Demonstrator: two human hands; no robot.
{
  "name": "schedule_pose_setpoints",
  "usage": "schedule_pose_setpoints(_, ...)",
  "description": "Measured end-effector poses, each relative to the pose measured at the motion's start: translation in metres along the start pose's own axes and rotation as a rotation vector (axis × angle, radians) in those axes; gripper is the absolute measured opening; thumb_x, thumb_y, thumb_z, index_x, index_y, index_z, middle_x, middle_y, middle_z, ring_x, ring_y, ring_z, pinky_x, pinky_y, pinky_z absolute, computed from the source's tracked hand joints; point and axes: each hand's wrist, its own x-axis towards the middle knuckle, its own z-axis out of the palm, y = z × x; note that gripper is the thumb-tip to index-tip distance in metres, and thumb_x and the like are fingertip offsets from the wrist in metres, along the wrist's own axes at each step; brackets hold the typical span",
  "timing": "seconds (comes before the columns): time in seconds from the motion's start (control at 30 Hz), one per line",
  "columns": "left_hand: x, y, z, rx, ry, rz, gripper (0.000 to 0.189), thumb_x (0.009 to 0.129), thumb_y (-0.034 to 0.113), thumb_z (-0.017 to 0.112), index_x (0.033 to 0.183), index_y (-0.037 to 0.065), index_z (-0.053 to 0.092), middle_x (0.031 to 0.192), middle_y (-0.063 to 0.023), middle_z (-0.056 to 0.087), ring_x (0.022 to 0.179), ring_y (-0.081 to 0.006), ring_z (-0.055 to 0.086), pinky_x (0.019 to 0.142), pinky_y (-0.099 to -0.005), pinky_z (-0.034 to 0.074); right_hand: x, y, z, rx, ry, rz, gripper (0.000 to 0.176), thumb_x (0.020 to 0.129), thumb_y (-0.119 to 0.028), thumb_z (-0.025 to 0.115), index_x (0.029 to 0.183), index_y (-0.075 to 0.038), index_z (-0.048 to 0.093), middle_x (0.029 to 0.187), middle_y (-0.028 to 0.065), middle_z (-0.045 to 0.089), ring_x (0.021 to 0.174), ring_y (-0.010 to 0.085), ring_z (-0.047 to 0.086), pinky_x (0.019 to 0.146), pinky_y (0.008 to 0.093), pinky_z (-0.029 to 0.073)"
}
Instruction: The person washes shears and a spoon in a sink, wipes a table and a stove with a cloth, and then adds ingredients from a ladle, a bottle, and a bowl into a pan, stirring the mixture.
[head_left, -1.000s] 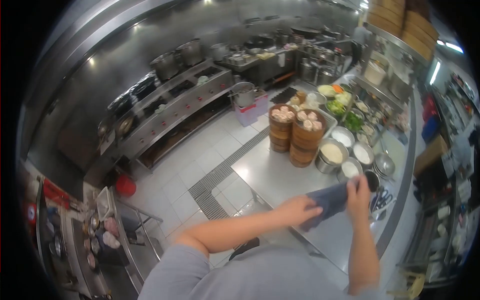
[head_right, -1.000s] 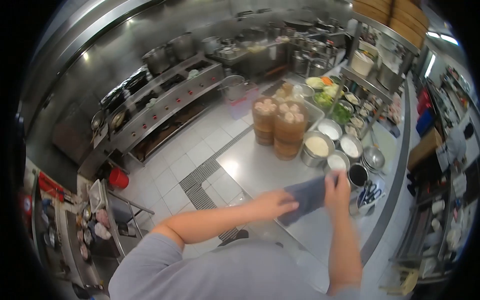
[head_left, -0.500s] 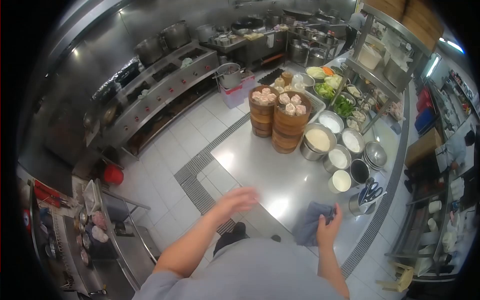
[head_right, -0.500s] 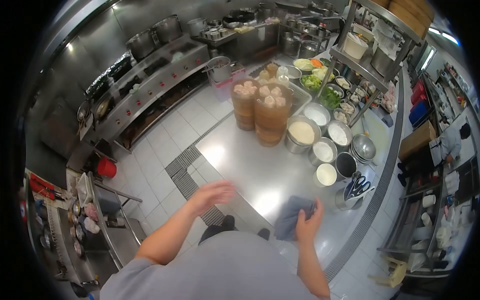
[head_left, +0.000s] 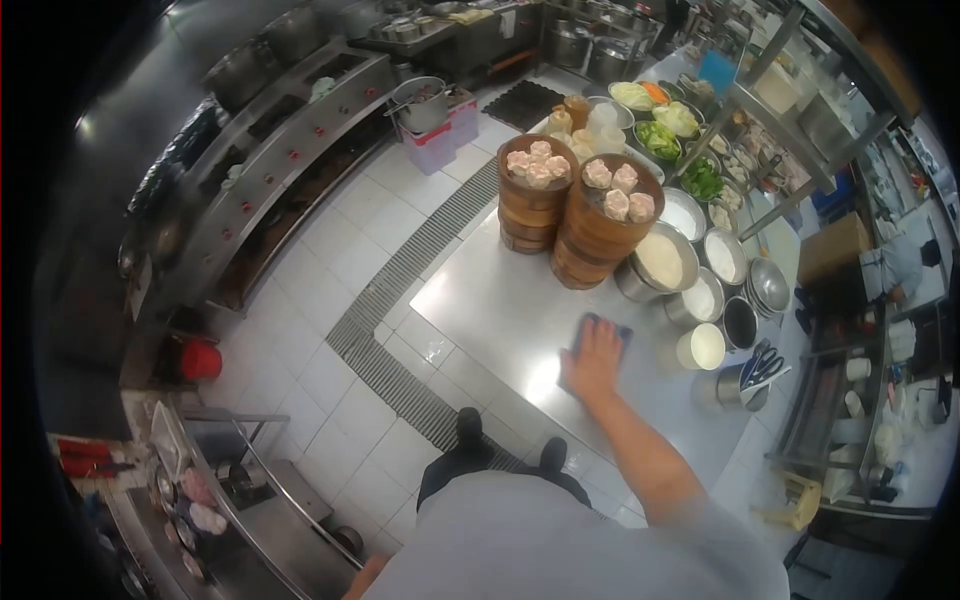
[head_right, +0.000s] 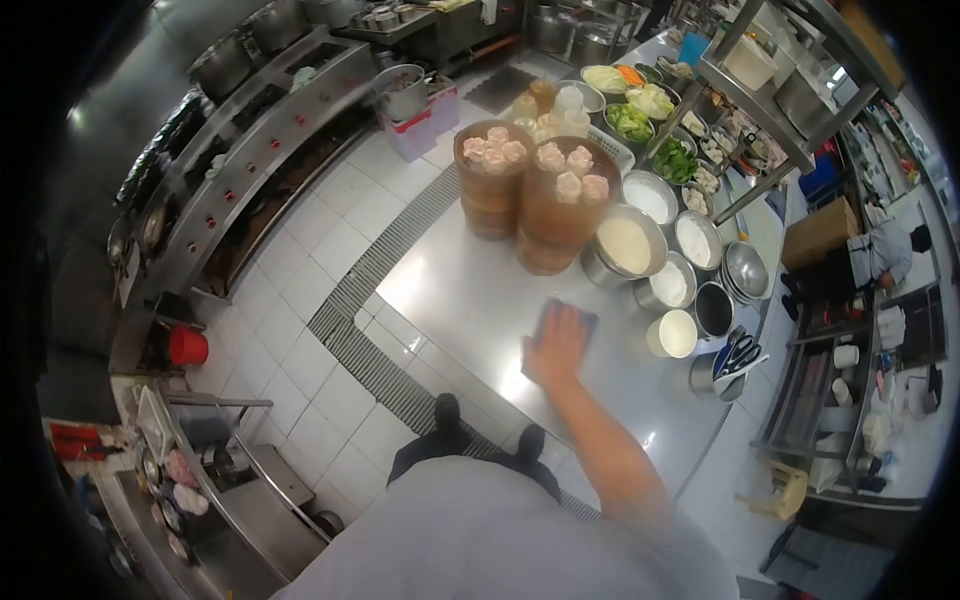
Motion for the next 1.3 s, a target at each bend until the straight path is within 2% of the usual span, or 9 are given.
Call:
schedule_pose_setpoints(0.27,0.019,0.048,-0.139,-0.718,0.326,0.006,0.046,0.093,0.022,0.064,0.134,0.002,0.059,0.117,-0.0160,0.068,0.102,-0.0250,0.066,0.086,-0.0369,0.053,0.121,-0.211,0.040,0.236,-0.066,-0.285,0.081,0.095,-0.045,0.057,0.154,0.003,0.029,0.162,0.0276,0.021,0.153,0.0402,0.014,0.124,0.0541,0.011)
schedule_pose_setpoints(0.4,0.060,0.073,-0.203,-0.768,0.363,0.167,0.049,0.091,0.014,0.067,0.135,-0.003,0.054,0.112,-0.0130,0.066,0.097,-0.0187,0.063,0.078,-0.0312,0.052,0.100,-0.231,0.048,0.233,-0.053,-0.435,0.082,0.090,-0.045,0.062,0.154,-0.001,0.033,0.161,0.0252,0.025,0.152,0.0403,0.017,0.123,0.0539,0.014)
schedule_pose_setpoints(0.47,0.056,0.101,-0.225,-0.715,0.407,0.173,0.048,0.094,0.017,0.064,0.138,0.004,0.052,0.099,-0.0028,0.062,0.081,-0.0114,0.059,0.060,-0.0286,0.044,0.077,-0.201,0.043,0.350,-0.009,-0.473,0.077,0.088,-0.035,0.064,0.151,-0.001,0.037,0.160,0.0240,0.029,0.151,0.0379,0.022,0.123,0.0520,0.016)
schedule_pose_setpoints(0.6,0.066,0.144,-0.233,-0.645,0.235,0.092,0.049,0.094,0.020,0.064,0.140,0.007,0.050,0.100,-0.0038,0.063,0.076,-0.0157,0.061,0.060,-0.0323,0.047,0.012,-0.104,0.016,0.350,0.012,-0.321,0.075,0.088,-0.030,0.064,0.151,-0.001,0.037,0.159,0.0239,0.031,0.150,0.0379,0.023,0.123,0.0539,0.016)
schedule_pose_setpoints(0.7,0.076,0.172,-0.218,-0.508,0.151,0.041,0.046,0.093,0.020,0.064,0.136,0.005,0.056,0.104,-0.0103,0.069,0.084,-0.0230,0.066,0.069,-0.0395,0.052,-0.053,-0.010,-0.013,0.264,-0.030,-0.162,0.076,0.089,-0.033,0.063,0.153,-0.003,0.035,0.160,0.0235,0.029,0.151,0.0387,0.021,0.122,0.0555,0.015)
schedule_pose_setpoints(0.87,0.094,0.251,-0.182,0.038,0.081,0.350,0.045,0.095,0.022,0.062,0.134,0.001,0.056,0.110,-0.0150,0.068,0.093,-0.0273,0.066,0.077,-0.0400,0.052,-0.191,0.143,-0.044,0.114,0.015,0.262,0.075,0.088,-0.036,0.063,0.151,-0.004,0.039,0.161,0.0219,0.029,0.151,0.0398,0.021,0.121,0.0601,0.013)
schedule_pose_setpoints(1.0,0.082,0.338,-0.158,0.240,0.097,0.477,0.045,0.096,0.025,0.061,0.133,-0.002,0.057,0.114,-0.0186,0.068,0.100,-0.0308,0.066,0.084,-0.0403,0.052,-0.278,0.237,-0.063,0.099,0.195,0.518,0.065,0.086,-0.025,0.063,0.145,-0.004,0.047,0.157,0.0227,0.035,0.148,0.0405,0.027,0.119,0.0609,0.019)
schedule_pose_setpoints(1.2,0.077,0.430,-0.137,0.523,0.133,0.838,0.047,0.099,0.028,0.059,0.131,-0.007,0.058,0.121,-0.0242,0.068,0.111,-0.0359,0.066,0.093,-0.0408,0.051,-0.290,0.329,-0.060,0.380,0.574,0.492,0.049,0.082,-0.001,0.055,0.131,-0.002,0.060,0.143,0.0244,0.050,0.134,0.0429,0.045,0.112,0.0499,0.037)
schedule_pose_setpoints(1.3,0.000,0.489,-0.116,0.392,0.176,0.724,0.056,0.098,0.035,0.060,0.134,-0.008,0.055,0.130,-0.0269,0.063,0.122,-0.0355,0.060,0.100,-0.0400,0.048,-0.260,0.378,-0.071,0.588,0.727,0.661,0.048,0.082,0.001,0.054,0.129,-0.001,0.060,0.137,0.0239,0.056,0.128,0.0414,0.052,0.109,0.0454,0.041)
